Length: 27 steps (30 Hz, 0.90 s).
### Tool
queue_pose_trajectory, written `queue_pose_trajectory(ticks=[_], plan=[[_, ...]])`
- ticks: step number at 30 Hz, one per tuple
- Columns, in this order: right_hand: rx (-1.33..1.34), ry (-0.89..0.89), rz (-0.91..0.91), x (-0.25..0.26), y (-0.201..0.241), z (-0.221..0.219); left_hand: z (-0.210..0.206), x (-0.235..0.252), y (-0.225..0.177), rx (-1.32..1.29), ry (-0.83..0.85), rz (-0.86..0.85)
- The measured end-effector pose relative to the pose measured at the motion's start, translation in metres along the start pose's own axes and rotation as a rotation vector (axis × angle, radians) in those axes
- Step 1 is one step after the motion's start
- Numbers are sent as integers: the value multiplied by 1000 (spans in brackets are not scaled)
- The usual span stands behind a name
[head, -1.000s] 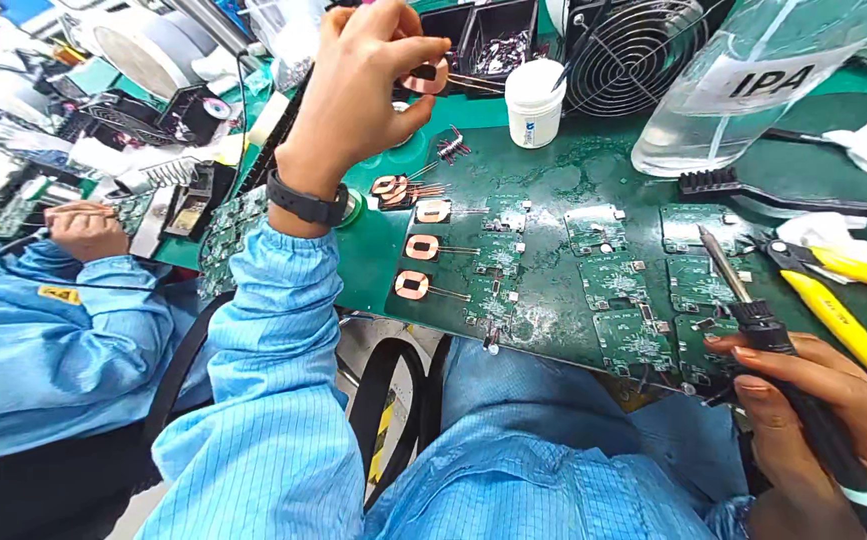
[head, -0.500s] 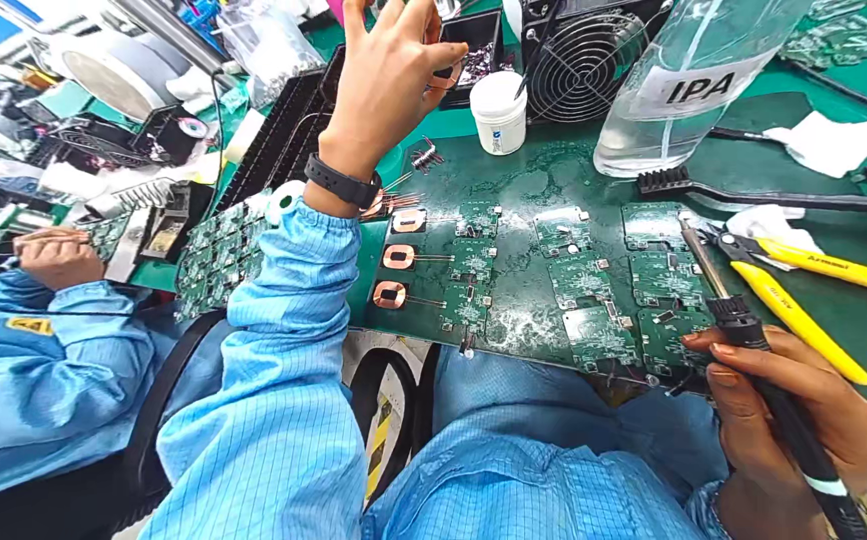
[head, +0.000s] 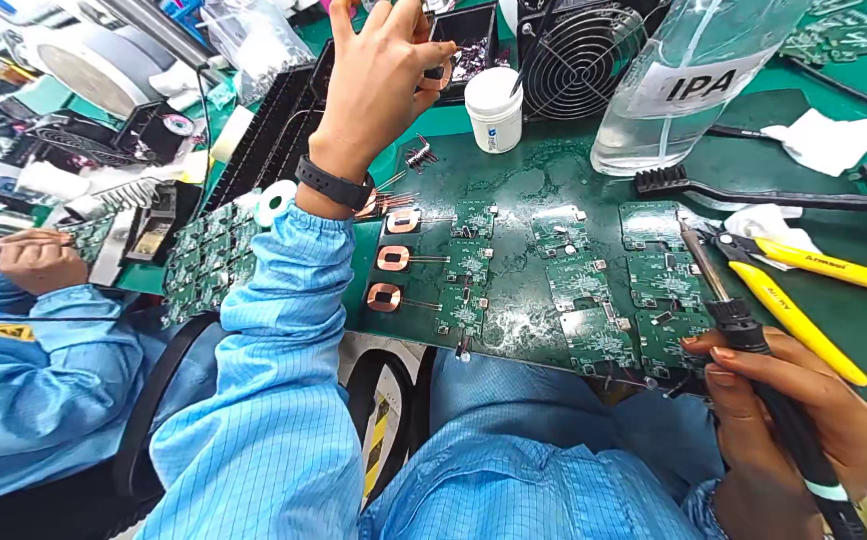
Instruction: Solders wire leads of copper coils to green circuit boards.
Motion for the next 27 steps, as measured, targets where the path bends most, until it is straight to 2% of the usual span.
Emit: queue_pose_trajectory(ticks=[5, 8, 11, 14, 16, 19, 27], plan=[[-7, -8, -13, 0, 1, 0, 29, -34, 6, -76, -26, 38], [-62, 37, -14, 1, 4, -7, 40, -67, 1, -183, -144, 81], [-169, 72, 2, 4, 9, -20, 23, -103, -28, -470, -274, 78], [-217, 94, -26, 5, 12, -31, -12, -132, -68, -914, -184, 25], [-232, 150, -54, 7, 13, -39, -30, -142, -92, -1114, -76, -66], [-316, 247, -63, 9, 15, -48, -43, -152, -111, -1086, 61, -168], [-369, 300, -93, 3, 20, -38, -41, -174, -88, -998, 52, -75]])
Point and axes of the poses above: each hand's wrist, its own x-axis towards the middle knuckle, its own z-axis out of the back of the hand, y = z × x, the point moved 8 cm from there along x, towards the middle knuckle, and after that the axes turned 3 degrees about -x, right-handed, at the moved point
